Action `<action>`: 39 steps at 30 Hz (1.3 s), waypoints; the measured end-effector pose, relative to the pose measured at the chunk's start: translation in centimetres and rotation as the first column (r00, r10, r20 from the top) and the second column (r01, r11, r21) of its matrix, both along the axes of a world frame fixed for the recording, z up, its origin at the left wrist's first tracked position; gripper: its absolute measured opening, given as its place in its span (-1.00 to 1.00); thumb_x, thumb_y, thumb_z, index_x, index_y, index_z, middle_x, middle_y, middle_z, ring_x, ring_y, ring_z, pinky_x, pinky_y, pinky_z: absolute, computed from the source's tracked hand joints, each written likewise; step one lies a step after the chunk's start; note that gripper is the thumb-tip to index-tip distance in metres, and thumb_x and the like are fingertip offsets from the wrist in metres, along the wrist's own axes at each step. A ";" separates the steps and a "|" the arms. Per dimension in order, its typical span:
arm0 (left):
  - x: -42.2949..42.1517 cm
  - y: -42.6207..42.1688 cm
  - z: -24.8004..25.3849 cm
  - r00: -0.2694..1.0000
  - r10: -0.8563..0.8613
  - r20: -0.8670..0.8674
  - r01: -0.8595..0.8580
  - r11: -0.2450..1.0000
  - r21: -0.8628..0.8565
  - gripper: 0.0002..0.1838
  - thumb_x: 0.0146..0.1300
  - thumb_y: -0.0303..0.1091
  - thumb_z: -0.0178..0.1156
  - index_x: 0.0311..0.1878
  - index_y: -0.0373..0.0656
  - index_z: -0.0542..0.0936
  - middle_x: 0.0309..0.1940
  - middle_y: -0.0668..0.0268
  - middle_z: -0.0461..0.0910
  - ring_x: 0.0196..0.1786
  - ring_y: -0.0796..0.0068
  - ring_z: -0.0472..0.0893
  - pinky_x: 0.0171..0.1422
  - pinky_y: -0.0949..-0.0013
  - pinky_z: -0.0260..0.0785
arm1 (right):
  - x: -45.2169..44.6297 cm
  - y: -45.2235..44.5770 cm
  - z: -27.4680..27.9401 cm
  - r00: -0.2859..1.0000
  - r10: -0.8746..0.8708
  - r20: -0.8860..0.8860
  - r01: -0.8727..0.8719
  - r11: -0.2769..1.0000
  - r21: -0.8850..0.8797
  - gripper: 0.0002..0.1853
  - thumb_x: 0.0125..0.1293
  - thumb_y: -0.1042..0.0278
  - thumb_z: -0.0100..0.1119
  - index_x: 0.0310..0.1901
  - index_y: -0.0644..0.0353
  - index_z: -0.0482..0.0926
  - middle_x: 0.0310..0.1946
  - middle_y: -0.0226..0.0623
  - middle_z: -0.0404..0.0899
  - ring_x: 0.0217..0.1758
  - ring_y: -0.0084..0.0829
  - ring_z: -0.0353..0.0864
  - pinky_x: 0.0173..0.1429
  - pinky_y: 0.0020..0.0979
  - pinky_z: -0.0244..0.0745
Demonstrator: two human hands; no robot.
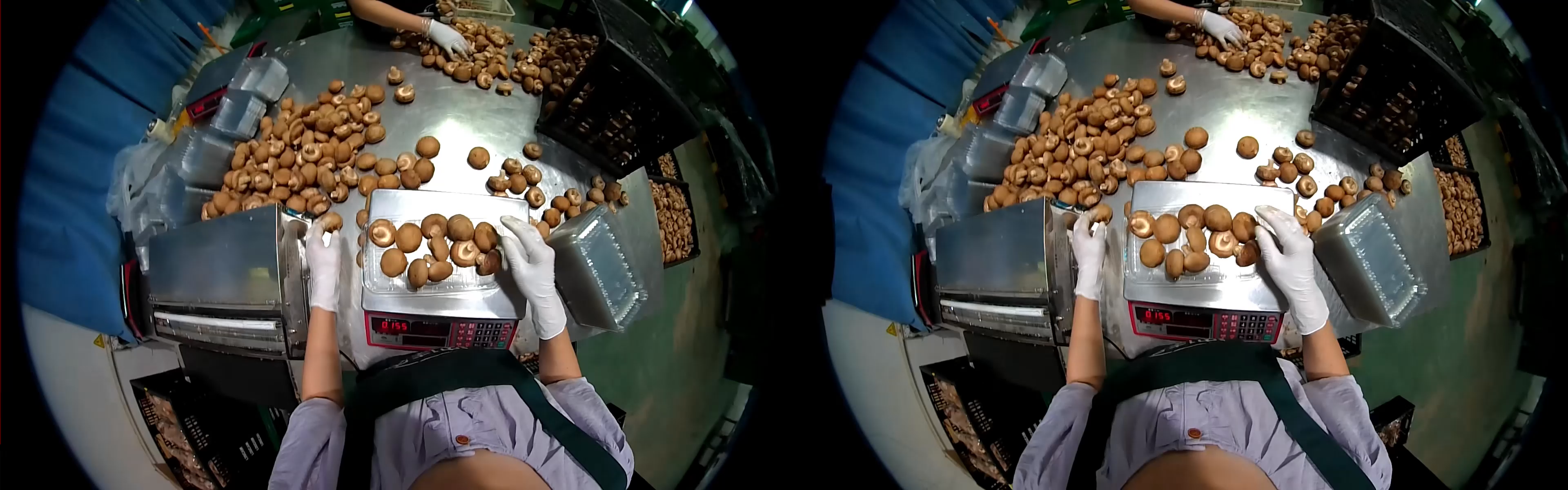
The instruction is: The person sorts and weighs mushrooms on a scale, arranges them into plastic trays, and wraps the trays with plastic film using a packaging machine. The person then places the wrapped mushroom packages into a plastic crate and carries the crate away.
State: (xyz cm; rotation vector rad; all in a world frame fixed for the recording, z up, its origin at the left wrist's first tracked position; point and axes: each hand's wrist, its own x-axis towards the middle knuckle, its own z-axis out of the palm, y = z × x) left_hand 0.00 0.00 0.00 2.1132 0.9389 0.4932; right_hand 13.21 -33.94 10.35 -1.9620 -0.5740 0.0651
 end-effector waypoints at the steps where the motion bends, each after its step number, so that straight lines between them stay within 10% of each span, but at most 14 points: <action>1: 0.6 -0.3 0.3 1.000 0.016 -0.010 -0.015 0.996 0.083 -0.50 -0.01 -0.43 0.22 0.09 -0.19 0.49 0.20 0.02 0.35 0.24 0.11 0.35 0.37 0.23 0.13 | 0.0 -0.4 0.7 0.999 -0.005 -0.038 0.004 1.000 -0.015 -0.72 0.25 0.51 0.10 0.01 0.28 0.55 -0.05 -0.19 0.55 -0.04 -0.44 0.55 0.05 -0.51 0.40; 6: 2.6 -1.4 -0.2 0.884 0.046 -0.464 0.178 0.886 0.427 -0.41 -0.09 -0.33 0.28 0.14 0.04 0.46 0.25 0.23 0.30 0.22 0.11 0.28 0.22 0.14 0.27 | -0.8 -1.3 0.7 0.998 -0.028 0.058 0.033 0.995 -0.099 -0.74 0.20 0.49 0.16 -0.05 0.22 0.59 -0.12 -0.11 0.58 -0.02 -0.30 0.57 0.11 -0.42 0.41; 10: 3.6 -1.1 0.5 0.823 0.097 -0.559 0.159 0.906 0.392 -0.42 -0.05 -0.32 0.29 0.15 0.06 0.46 0.21 0.30 0.36 0.17 0.16 0.34 0.15 0.17 0.32 | -1.2 -1.5 0.3 0.997 -0.051 0.063 0.058 0.993 -0.104 -0.74 0.19 0.50 0.16 -0.06 0.23 0.59 -0.14 -0.12 0.59 -0.02 -0.30 0.58 0.10 -0.41 0.41; 18: 1.6 -0.5 -3.2 0.995 0.032 -0.099 0.013 0.906 0.422 -0.69 0.10 -0.48 0.12 -0.04 -0.10 0.53 0.02 0.24 0.50 0.10 0.19 0.46 0.13 0.23 0.34 | -1.8 -1.7 -0.5 0.995 -0.019 0.102 0.025 0.998 -0.056 -0.78 0.13 0.51 0.18 -0.15 0.26 0.60 -0.21 -0.11 0.60 -0.09 -0.22 0.59 0.03 -0.36 0.46; 23: 1.3 -2.3 1.8 0.968 0.162 0.189 -0.154 0.986 -0.056 -0.62 0.16 -0.59 0.11 0.08 -0.21 0.51 -0.04 0.13 0.58 -0.07 0.37 0.58 0.08 0.42 0.38 | -1.7 -1.4 0.0 0.997 -0.008 0.074 0.013 0.998 -0.065 -0.77 0.14 0.49 0.19 -0.14 0.24 0.60 -0.18 -0.11 0.60 -0.03 -0.21 0.57 0.08 -0.34 0.44; 27: 1.4 -7.2 8.7 0.833 0.144 0.535 0.066 0.933 -0.354 -0.63 0.22 -0.65 0.05 0.11 -0.25 0.48 0.00 0.18 0.54 0.03 0.38 0.53 0.14 0.43 0.39 | -2.2 -1.3 -0.1 1.000 0.001 0.025 0.000 0.999 -0.044 -0.76 0.15 0.49 0.19 -0.11 0.24 0.60 -0.17 -0.11 0.60 -0.02 -0.22 0.56 0.09 -0.34 0.44; 30: 1.1 -11.2 11.4 0.730 -0.196 0.655 0.256 0.967 0.005 -0.65 0.26 -0.66 0.01 0.11 -0.24 0.48 -0.05 0.16 0.56 0.02 0.42 0.54 0.15 0.43 0.41 | -2.4 -1.0 0.6 0.995 0.021 0.095 -0.013 0.997 -0.082 -0.76 0.14 0.49 0.20 -0.11 0.23 0.61 -0.16 -0.09 0.60 -0.01 -0.21 0.55 0.09 -0.35 0.44; 33: 1.3 -11.5 9.2 0.679 -0.660 0.322 0.430 0.713 0.554 -0.57 0.16 -0.58 0.12 0.14 -0.15 0.48 0.01 0.22 0.55 0.14 0.13 0.49 0.33 0.15 0.24 | -2.5 -1.0 0.2 0.996 0.024 0.082 -0.019 0.998 -0.067 -0.75 0.13 0.50 0.20 -0.11 0.22 0.61 -0.16 -0.08 0.60 0.00 -0.21 0.55 0.10 -0.35 0.45; 35: 1.0 -12.4 8.7 0.703 -0.708 -0.059 0.613 0.561 0.557 -0.54 0.13 -0.44 0.17 0.16 -0.09 0.47 0.06 0.28 0.53 0.23 0.07 0.40 0.43 0.02 0.03 | -2.5 -1.1 0.2 0.998 0.021 0.063 -0.018 0.998 -0.052 -0.75 0.13 0.50 0.20 -0.11 0.22 0.61 -0.16 -0.08 0.60 -0.01 -0.20 0.55 0.10 -0.35 0.45; 39: 0.2 -11.6 8.5 0.749 -0.596 0.291 0.541 0.803 0.252 -0.57 0.21 -0.35 0.15 0.17 -0.11 0.46 0.11 0.24 0.50 0.28 0.18 0.36 0.44 0.06 0.00 | -2.5 -1.4 -0.4 0.999 0.033 0.027 -0.031 0.997 -0.071 -0.75 0.20 0.48 0.15 -0.06 0.24 0.58 -0.08 -0.11 0.55 -0.01 -0.30 0.56 0.06 -0.39 0.46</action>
